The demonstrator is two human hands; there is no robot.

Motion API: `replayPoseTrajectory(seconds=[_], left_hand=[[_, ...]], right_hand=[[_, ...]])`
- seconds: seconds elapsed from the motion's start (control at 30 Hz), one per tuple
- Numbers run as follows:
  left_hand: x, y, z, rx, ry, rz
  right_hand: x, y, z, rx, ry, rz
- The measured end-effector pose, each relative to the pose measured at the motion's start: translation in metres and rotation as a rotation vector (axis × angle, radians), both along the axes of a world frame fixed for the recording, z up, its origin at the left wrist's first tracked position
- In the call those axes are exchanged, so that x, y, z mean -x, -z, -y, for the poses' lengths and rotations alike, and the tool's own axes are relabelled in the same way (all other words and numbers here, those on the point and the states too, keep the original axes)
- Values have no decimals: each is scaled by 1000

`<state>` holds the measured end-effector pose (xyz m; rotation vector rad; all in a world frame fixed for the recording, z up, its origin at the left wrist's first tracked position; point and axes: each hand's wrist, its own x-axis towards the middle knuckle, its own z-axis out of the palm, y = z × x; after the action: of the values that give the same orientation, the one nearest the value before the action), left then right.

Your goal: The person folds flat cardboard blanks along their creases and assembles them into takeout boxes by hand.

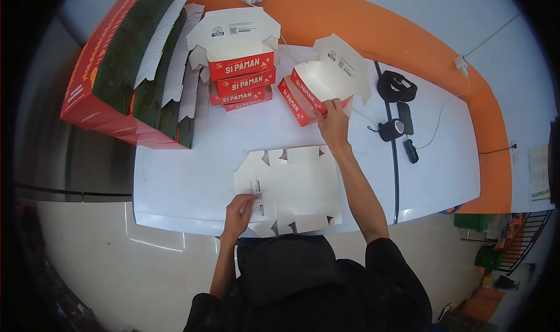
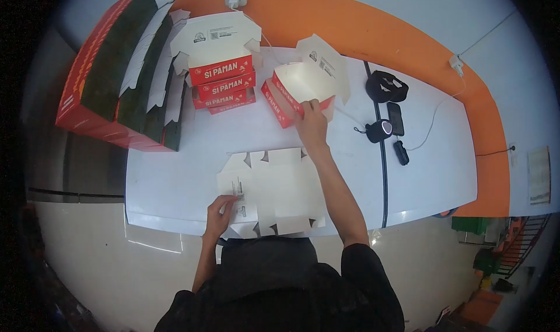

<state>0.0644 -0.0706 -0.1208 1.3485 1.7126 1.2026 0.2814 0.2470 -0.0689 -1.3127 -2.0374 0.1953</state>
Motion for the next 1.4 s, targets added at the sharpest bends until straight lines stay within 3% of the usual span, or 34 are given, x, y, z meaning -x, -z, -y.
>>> replayPoseTrajectory(seconds=[0.17,0.3,0.5,0.6,0.7,0.73,0.8,0.9,0.97,1.03,1.13,1.23,1.37,1.4], left_hand=[[1,-9,-10,-8,19,2],[4,-7,-8,-6,2,-22],[4,-1,-1,4,-13,-18],[3,4,-4,-111,35,-238],[-12,-11,-6,-117,174,-326],[-14,6,-2,-61,305,-359],[-33,-6,-2,0,407,-413],[-63,0,-5,84,554,-482],[-80,7,-8,68,615,-578],[-88,8,-12,55,626,-631],[-90,13,-14,-2,732,-642],[-91,10,-12,-61,757,-556],[-99,19,-8,-109,775,-483],[-102,13,-7,-131,744,-496]], right_hand=[[17,36,2,130,-31,120],[37,27,23,196,17,257],[28,66,-7,40,-13,186],[19,77,-35,-138,-70,135],[25,37,-29,-109,49,117],[23,25,-20,-25,53,48],[17,9,-4,143,63,-84],[-19,13,44,493,-7,-114],[-63,53,81,693,-20,121],[-102,65,134,508,-19,234],[-132,48,201,754,138,224],[-147,21,243,1056,77,8],[-161,24,268,996,83,-151],[-163,19,272,904,33,-38]])
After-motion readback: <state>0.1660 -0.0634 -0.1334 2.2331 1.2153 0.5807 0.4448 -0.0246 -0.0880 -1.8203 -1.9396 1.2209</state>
